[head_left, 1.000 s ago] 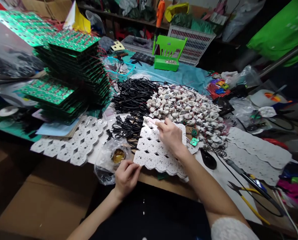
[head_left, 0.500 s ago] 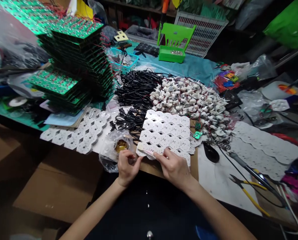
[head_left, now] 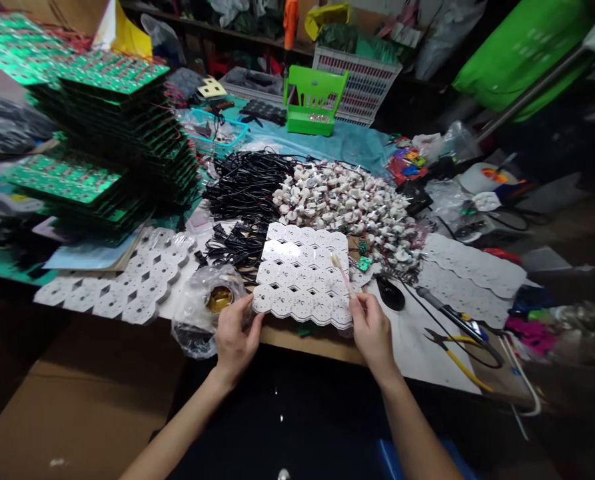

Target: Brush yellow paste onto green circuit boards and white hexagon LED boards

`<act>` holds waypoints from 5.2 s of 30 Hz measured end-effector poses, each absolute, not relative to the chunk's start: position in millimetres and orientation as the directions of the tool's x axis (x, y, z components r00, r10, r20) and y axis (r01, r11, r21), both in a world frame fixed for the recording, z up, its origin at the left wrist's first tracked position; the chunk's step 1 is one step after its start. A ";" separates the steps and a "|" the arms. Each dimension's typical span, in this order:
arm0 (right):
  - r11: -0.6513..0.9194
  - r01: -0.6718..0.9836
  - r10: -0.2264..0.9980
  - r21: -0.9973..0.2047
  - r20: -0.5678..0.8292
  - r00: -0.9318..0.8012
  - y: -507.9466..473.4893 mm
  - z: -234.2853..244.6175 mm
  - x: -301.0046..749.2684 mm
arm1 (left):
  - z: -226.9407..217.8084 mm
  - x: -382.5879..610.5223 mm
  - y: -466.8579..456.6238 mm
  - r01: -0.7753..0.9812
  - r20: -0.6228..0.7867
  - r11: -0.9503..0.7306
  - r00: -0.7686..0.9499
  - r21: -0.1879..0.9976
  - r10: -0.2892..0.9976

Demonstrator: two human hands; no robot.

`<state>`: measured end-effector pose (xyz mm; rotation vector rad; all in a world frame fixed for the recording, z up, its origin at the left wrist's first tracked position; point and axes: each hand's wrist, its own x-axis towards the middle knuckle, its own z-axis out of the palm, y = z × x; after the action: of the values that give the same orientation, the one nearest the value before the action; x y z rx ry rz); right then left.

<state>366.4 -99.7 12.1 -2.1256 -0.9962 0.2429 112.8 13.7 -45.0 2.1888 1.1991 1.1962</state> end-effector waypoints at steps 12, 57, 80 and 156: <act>-0.233 0.173 0.645 -0.957 -0.019 0.764 -91.3 5.3 373.3 | 4.1 114.1 10.1 0.395 0.211 -0.276 0.201 0.877 0.957; 0.244 0.941 0.956 -0.237 0.221 -0.192 -42.4 31.3 328.5 | -2.3 82.2 41.0 0.461 0.100 -0.293 0.398 0.838 0.912; 0.163 0.963 0.967 -0.213 0.229 -0.113 -67.8 45.9 367.6 | -7.7 117.2 28.5 0.565 0.134 -0.309 0.330 0.765 0.935; -0.050 0.998 0.966 -0.041 0.253 0.059 -52.6 46.8 377.2 | -13.9 113.9 33.3 0.540 0.106 -0.290 0.347 0.790 0.932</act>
<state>377.2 -52.6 46.8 -2.1259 -2.0119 -0.2315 113.9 33.3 -13.9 1.9522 1.2824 0.7597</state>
